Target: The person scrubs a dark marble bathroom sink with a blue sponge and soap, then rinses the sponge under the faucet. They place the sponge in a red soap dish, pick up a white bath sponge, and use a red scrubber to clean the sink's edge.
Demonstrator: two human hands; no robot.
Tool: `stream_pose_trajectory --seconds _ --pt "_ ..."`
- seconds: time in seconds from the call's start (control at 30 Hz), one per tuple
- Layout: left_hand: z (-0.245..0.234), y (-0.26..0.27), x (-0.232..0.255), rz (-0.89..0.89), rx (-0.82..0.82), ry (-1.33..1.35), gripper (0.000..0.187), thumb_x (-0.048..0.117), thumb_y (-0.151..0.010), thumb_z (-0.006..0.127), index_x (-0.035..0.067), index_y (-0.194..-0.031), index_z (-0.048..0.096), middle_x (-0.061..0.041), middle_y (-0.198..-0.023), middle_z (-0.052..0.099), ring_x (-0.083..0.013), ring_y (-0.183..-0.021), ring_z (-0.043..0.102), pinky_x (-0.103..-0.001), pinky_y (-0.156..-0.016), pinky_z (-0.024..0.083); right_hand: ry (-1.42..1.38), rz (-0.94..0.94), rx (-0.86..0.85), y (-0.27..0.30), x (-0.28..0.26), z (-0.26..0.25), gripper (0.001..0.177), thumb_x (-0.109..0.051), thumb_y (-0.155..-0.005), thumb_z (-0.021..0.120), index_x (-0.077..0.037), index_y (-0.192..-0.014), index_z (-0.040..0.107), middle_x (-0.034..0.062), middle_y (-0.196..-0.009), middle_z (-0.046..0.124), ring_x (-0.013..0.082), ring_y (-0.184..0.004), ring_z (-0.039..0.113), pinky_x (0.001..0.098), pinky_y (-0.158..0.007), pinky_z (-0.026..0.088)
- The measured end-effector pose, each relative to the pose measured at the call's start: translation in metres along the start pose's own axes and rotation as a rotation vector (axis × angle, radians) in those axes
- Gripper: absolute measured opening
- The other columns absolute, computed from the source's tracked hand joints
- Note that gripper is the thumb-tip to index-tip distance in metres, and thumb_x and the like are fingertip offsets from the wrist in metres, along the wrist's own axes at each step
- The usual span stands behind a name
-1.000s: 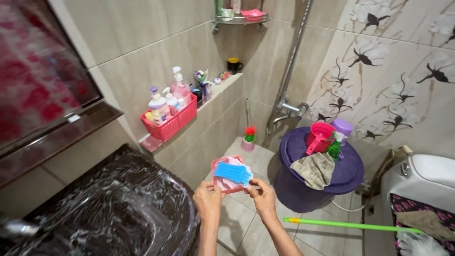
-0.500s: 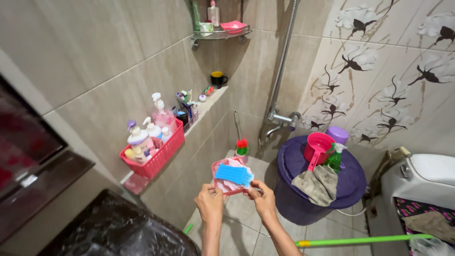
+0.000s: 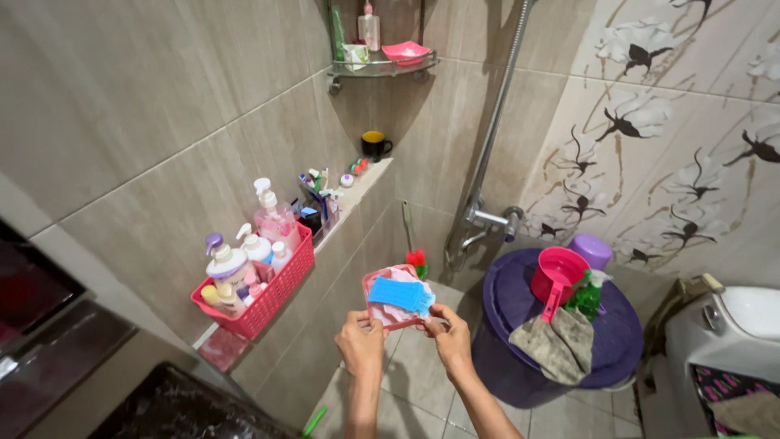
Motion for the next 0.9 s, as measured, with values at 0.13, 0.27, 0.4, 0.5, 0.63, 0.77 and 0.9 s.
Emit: stream_pose_trajectory --seconds 0.13,0.27,0.4,0.5,0.63,0.77,0.9 --pt "0.021 -0.023 -0.001 -0.012 -0.005 0.090 0.017 0.001 -0.082 0.069 -0.006 -0.097 0.069 -0.020 -0.081 0.077 -0.0233 -0.064 0.079 -0.034 -0.057 0.064 0.001 0.025 0.006 -0.035 0.002 0.001 0.028 -0.001 -0.093 0.063 0.004 -0.120 0.069 0.0120 -0.111 0.074 0.0195 -0.085 0.077 0.0290 -0.073 0.058" --pt "0.052 -0.057 -0.010 -0.032 0.033 0.158 0.019 -0.002 -0.079 0.069 -0.008 -0.097 0.069 -0.021 -0.084 0.077 -0.0239 -0.067 0.079 -0.035 -0.056 0.066 0.008 0.008 -0.011 -0.083 0.007 0.004 0.030 0.000 -0.093 0.063 0.003 -0.122 0.069 0.0113 -0.113 0.074 0.0194 -0.085 0.077 0.0290 -0.073 0.058" --pt "0.079 -0.095 -0.028 -0.059 0.098 0.040 0.019 -0.001 -0.078 0.072 -0.006 -0.096 0.070 -0.020 -0.085 0.077 -0.0239 -0.067 0.079 -0.035 -0.059 0.064 0.000 0.028 -0.021 -0.145 0.028 0.014 0.031 0.001 -0.091 0.064 0.002 -0.123 0.068 0.0113 -0.113 0.073 0.0187 -0.085 0.075 0.0294 -0.071 0.057" --pt "0.110 -0.130 -0.041 -0.088 0.076 0.052 0.018 0.000 -0.080 0.070 -0.005 -0.097 0.068 -0.019 -0.084 0.079 -0.0242 -0.067 0.080 -0.035 -0.061 0.063 -0.023 0.072 -0.040 -0.193 0.049 0.017 0.032 0.001 -0.092 0.064 0.001 -0.124 0.068 0.0094 -0.113 0.073 0.0176 -0.085 0.074 0.0286 -0.072 0.057" --pt "0.137 -0.178 -0.045 -0.028 0.193 -0.029 0.021 0.004 -0.075 0.074 -0.003 -0.095 0.070 -0.018 -0.086 0.078 -0.0263 -0.071 0.079 -0.036 -0.063 0.063 0.033 0.061 -0.088 -0.264 0.065 0.031 0.030 0.001 -0.093 0.064 0.000 -0.122 0.072 0.0094 -0.106 0.075 0.0156 -0.084 0.071 0.0284 -0.071 0.055" --pt "0.159 -0.221 -0.051 0.053 0.250 -0.030 0.019 0.008 -0.076 0.072 -0.001 -0.092 0.071 -0.017 -0.085 0.079 -0.0272 -0.075 0.079 -0.038 -0.068 0.061 0.013 0.094 -0.128 -0.331 0.088 0.048 0.033 0.003 -0.094 0.063 -0.004 -0.125 0.072 0.0055 -0.104 0.074 0.0152 -0.083 0.068 0.0284 -0.072 0.056" --pt "0.188 -0.268 -0.074 -0.084 0.279 -0.107 0.020 0.017 -0.079 0.077 0.002 -0.091 0.072 -0.016 -0.083 0.078 -0.0287 -0.077 0.077 -0.041 -0.072 0.058 -0.044 0.128 -0.191 -0.392 0.106 0.068 0.033 0.005 -0.095 0.056 -0.004 -0.124 0.070 0.0049 -0.104 0.074 0.0168 -0.087 0.073 0.0291 -0.075 0.059"
Point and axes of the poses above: each hand's wrist, its own y-axis away from the middle knuckle, its own z-axis out of the palm, x = y × z, the point moved 10 cm from there along -y, towards the middle knuckle
